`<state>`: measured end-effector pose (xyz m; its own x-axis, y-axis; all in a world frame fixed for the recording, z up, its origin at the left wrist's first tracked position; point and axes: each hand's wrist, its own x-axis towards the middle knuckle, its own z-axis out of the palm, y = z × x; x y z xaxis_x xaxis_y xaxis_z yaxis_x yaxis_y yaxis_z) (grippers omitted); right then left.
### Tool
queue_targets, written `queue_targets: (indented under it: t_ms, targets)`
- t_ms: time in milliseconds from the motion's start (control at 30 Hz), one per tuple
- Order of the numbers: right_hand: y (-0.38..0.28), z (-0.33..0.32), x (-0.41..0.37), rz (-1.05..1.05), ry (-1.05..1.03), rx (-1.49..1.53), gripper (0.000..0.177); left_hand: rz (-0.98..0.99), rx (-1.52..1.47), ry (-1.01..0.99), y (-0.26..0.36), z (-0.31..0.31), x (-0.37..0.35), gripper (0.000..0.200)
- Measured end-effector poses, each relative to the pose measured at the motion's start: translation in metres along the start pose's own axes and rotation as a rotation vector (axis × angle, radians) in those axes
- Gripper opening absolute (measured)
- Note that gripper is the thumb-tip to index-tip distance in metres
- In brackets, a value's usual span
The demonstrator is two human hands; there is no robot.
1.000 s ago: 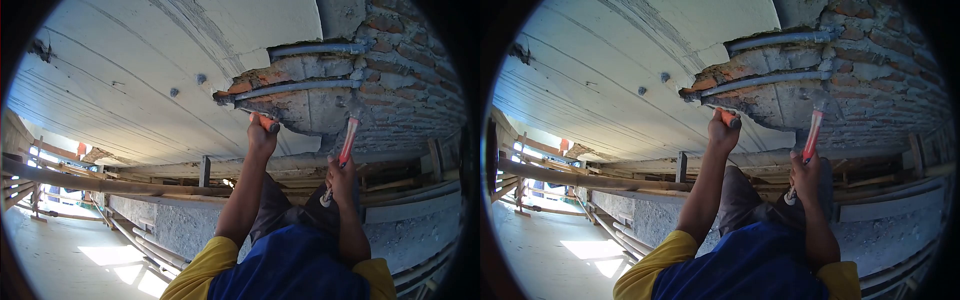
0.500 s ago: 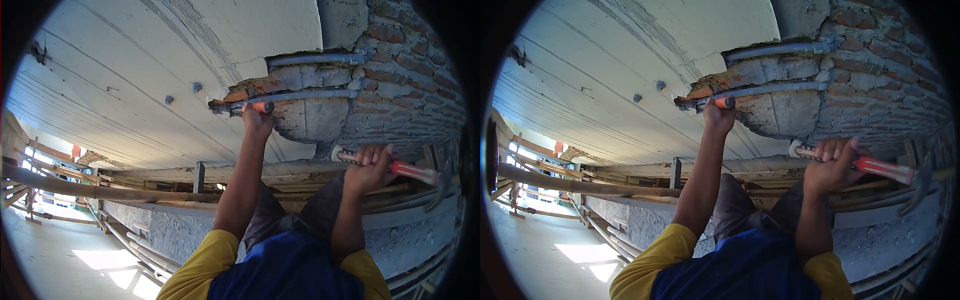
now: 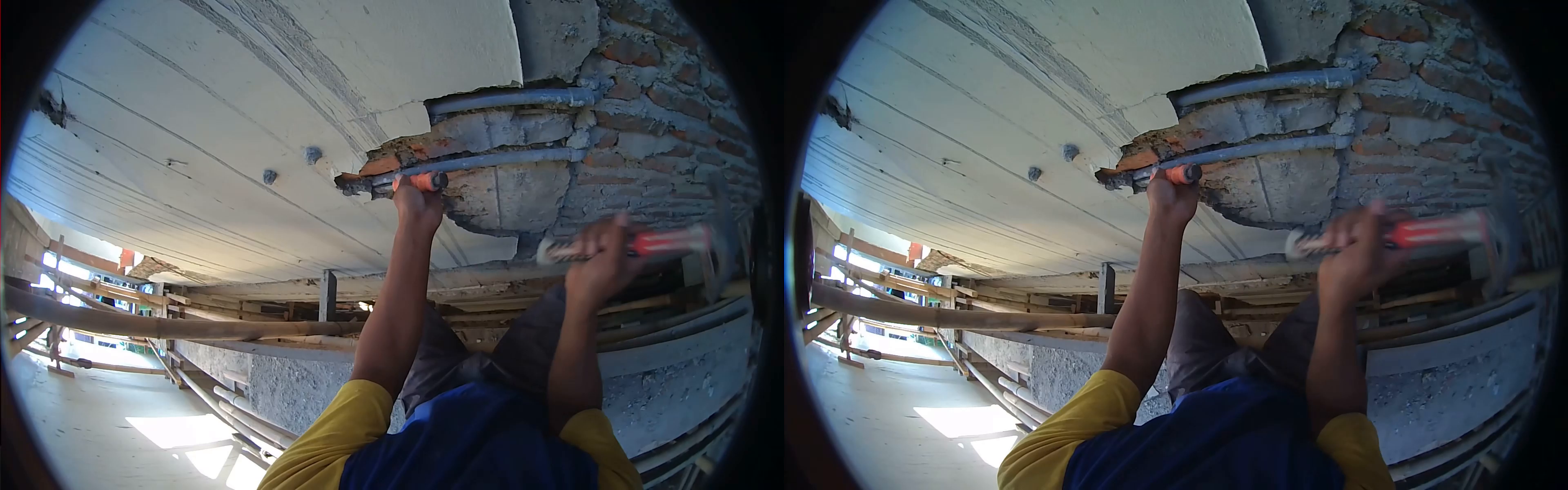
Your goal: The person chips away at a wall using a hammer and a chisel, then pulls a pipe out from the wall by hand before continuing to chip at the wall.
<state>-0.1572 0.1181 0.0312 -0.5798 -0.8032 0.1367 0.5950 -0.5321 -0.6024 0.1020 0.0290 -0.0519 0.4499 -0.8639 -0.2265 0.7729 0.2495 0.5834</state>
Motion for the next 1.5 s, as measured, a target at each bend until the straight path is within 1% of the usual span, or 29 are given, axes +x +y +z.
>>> queue_targets:
  t_ms: [100, 133, 167, 200, 233, 267, 300, 333, 367, 433, 467, 500, 567, 633, 733, 800, 900, 1000, 1067, 1100, 1133, 1233, 1367, 1400, 1433, 1467, 1500]
  targets:
    - [0.027, -0.003, 0.002, -0.193, 0.083, 0.163, 0.016, 0.000, -0.015, 0.001, -0.001, -0.002, 0.004, 0.033]
    - [0.064, -0.011, -0.028, -0.181, 0.040, -0.117, 0.015, -0.003, -0.015, -0.002, -0.001, -0.002, 0.004, 0.033]
    - [0.088, -0.025, -0.061, 0.206, -0.103, -0.250, 0.016, 0.020, -0.030, 0.004, 0.000, -0.003, 0.006, 0.032]
    - [0.112, -0.038, -0.094, 0.564, -0.320, -0.446, 0.024, 0.038, -0.042, 0.008, 0.003, -0.006, 0.009, 0.031]
    - [0.107, -0.047, -0.103, 0.793, -0.502, -0.580, 0.026, 0.052, -0.053, 0.007, 0.006, -0.008, 0.012, 0.030]
    - [0.102, -0.054, -0.112, 0.989, -0.745, -0.725, 0.029, 0.036, -0.026, -0.029, 0.022, -0.016, 0.011, 0.028]
    - [0.105, -0.067, -0.111, 0.828, -0.861, -0.821, 0.027, 0.030, -0.009, -0.075, 0.036, -0.016, 0.007, 0.027]
    - [0.115, -0.073, -0.107, 0.710, -0.874, -0.831, 0.025, 0.075, 0.040, -0.032, 0.038, -0.014, 0.005, 0.024]
    - [0.122, -0.074, -0.102, 0.590, -0.881, -0.844, 0.023, 0.069, 0.044, -0.062, 0.041, -0.011, 0.012, 0.023]
    - [0.095, -0.072, -0.098, 0.527, -0.727, -0.757, 0.018, 0.051, 0.028, -0.049, 0.036, -0.037, 0.004, 0.023]
    - [0.084, -0.067, -0.088, 0.580, -0.607, -0.681, 0.017, 0.064, 0.054, 0.034, 0.029, -0.048, 0.006, 0.026]
    - [0.075, -0.059, -0.075, 0.617, -0.482, -0.598, 0.016, 0.060, 0.083, 0.046, 0.026, -0.045, 0.004, 0.026]
    - [0.052, -0.050, -0.050, 0.555, -0.361, -0.594, 0.017, 0.045, 0.152, 0.079, 0.020, -0.044, -0.013, 0.028]
    - [0.041, -0.058, -0.030, 0.417, -0.276, -0.577, 0.017, 0.030, 0.160, 0.087, 0.017, -0.039, -0.033, 0.028]
    - [0.024, -0.068, -0.021, 0.322, -0.151, -0.489, 0.017, 0.005, 0.204, 0.145, 0.014, -0.039, -0.056, 0.028]
    - [0.016, -0.072, -0.021, 0.281, -0.118, -0.478, 0.017, 0.007, 0.196, 0.157, 0.016, -0.035, -0.067, 0.028]
    - [0.008, -0.069, -0.025, 0.234, -0.120, -0.425, 0.019, -0.007, 0.116, 0.061, 0.022, -0.033, -0.065, 0.029]
    - [0.002, -0.059, -0.031, 0.222, -0.130, -0.408, 0.019, 0.050, 0.083, 0.000, 0.032, -0.018, -0.055, 0.029]
    - [-0.001, -0.050, -0.034, 0.232, -0.134, -0.386, 0.019, 0.093, 0.061, -0.001, 0.044, -0.002, -0.048, 0.029]
    - [-0.003, -0.045, -0.032, 0.196, -0.155, -0.359, 0.019, 0.116, 0.050, -0.004, 0.050, 0.006, -0.042, 0.030]
    - [-0.006, -0.040, -0.030, 0.162, -0.176, -0.334, 0.019, 0.077, 0.021, -0.089, 0.056, 0.013, -0.037, 0.029]
    - [-0.016, -0.016, -0.022, 0.045, -0.178, -0.178, 0.018, 0.018, -0.143, -0.012, 0.062, 0.028, -0.022, 0.027]
    - [-0.005, 0.017, -0.020, -0.147, -0.083, 0.053, 0.017, 0.081, -0.104, 0.048, 0.058, 0.033, -0.025, 0.025]
    - [0.013, 0.018, -0.031, -0.148, -0.076, 0.101, 0.017, 0.079, -0.095, 0.048, 0.057, 0.032, -0.022, 0.025]
    - [0.043, 0.017, -0.049, -0.125, -0.116, 0.095, 0.014, 0.080, -0.090, 0.047, 0.057, 0.031, -0.020, 0.024]
    - [0.077, 0.022, -0.084, 0.014, -0.082, 0.067, 0.020, 0.075, -0.082, 0.029, 0.057, 0.029, -0.018, 0.024]
    - [0.099, 0.007, -0.101, 0.194, -0.258, -0.185, 0.024, 0.070, -0.072, 0.012, 0.057, 0.028, -0.017, 0.023]
